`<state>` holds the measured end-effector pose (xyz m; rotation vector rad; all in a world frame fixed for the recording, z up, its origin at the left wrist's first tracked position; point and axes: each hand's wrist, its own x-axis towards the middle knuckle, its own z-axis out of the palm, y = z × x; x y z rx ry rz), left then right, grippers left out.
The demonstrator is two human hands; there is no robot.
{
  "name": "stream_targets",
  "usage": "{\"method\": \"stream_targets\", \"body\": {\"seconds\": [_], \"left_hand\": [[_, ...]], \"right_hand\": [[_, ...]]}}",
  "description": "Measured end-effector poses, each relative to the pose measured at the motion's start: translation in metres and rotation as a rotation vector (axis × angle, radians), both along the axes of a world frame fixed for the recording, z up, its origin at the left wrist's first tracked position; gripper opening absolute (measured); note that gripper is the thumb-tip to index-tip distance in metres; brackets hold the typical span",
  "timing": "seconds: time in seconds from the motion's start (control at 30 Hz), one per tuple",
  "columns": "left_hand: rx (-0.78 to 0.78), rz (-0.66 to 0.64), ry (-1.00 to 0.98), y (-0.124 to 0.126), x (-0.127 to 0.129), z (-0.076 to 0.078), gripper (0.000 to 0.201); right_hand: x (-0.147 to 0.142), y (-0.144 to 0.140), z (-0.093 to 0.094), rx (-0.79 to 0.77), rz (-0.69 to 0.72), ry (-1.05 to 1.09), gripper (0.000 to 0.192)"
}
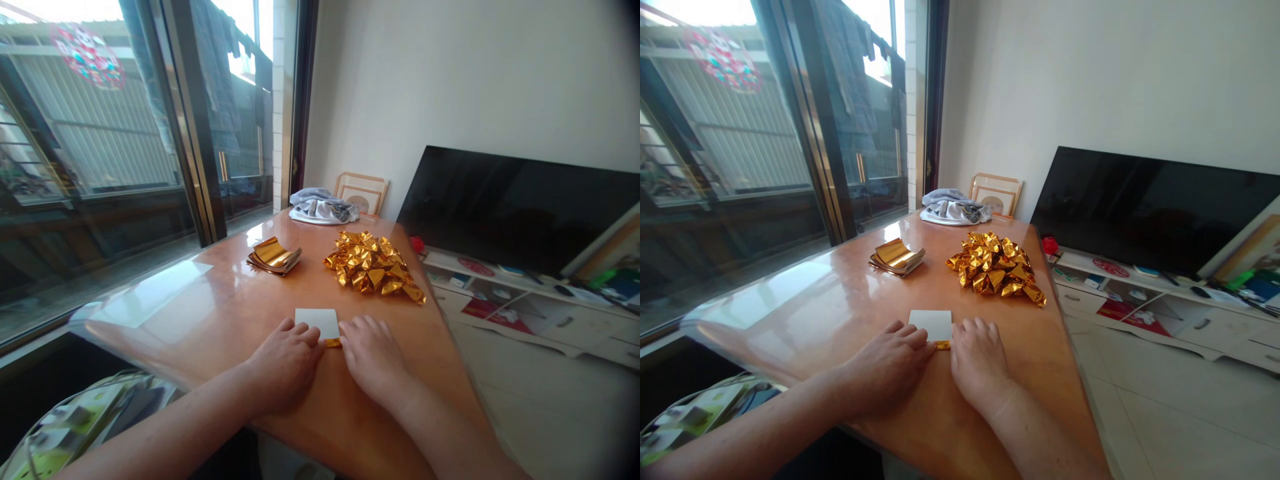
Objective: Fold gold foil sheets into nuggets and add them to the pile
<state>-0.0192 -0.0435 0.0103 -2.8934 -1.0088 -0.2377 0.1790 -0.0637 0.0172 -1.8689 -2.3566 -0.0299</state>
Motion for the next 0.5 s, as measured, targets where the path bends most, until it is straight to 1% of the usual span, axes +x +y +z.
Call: {"method": "stream_targets", "body": {"seconds": [0.1, 0.13, 0.23, 0.3, 0.5], "left_hand": [[0.005, -0.004, -0.008, -0.001, 0.0, 0.0, 0.02], [0.008, -0.007, -0.005, -0.002, 0.0, -0.001, 0.02], [0.013, -0.01, 0.002, -0.002, 0.0, -0.001, 0.022], [0.008, -0.002, -0.004, -0.004, -0.002, 0.0, 0.026], [-0.054, 0.036, -0.035, -0.014, -0.01, 0.003, 0.037]], "right_hand": [[-0.008, -0.01, -0.003, -0.047, 0.156, 0.017, 0.042], [-0.009, -0.012, -0.006, -0.078, 0.185, 0.017, 0.047], [-0.01, -0.016, -0.013, -0.159, 0.19, 0.007, 0.057], [-0.008, -0.017, -0.014, -0.181, 0.181, -0.011, 0.059], [-0.005, -0.017, -0.008, -0.2, 0.135, -0.058, 0.059]]}}
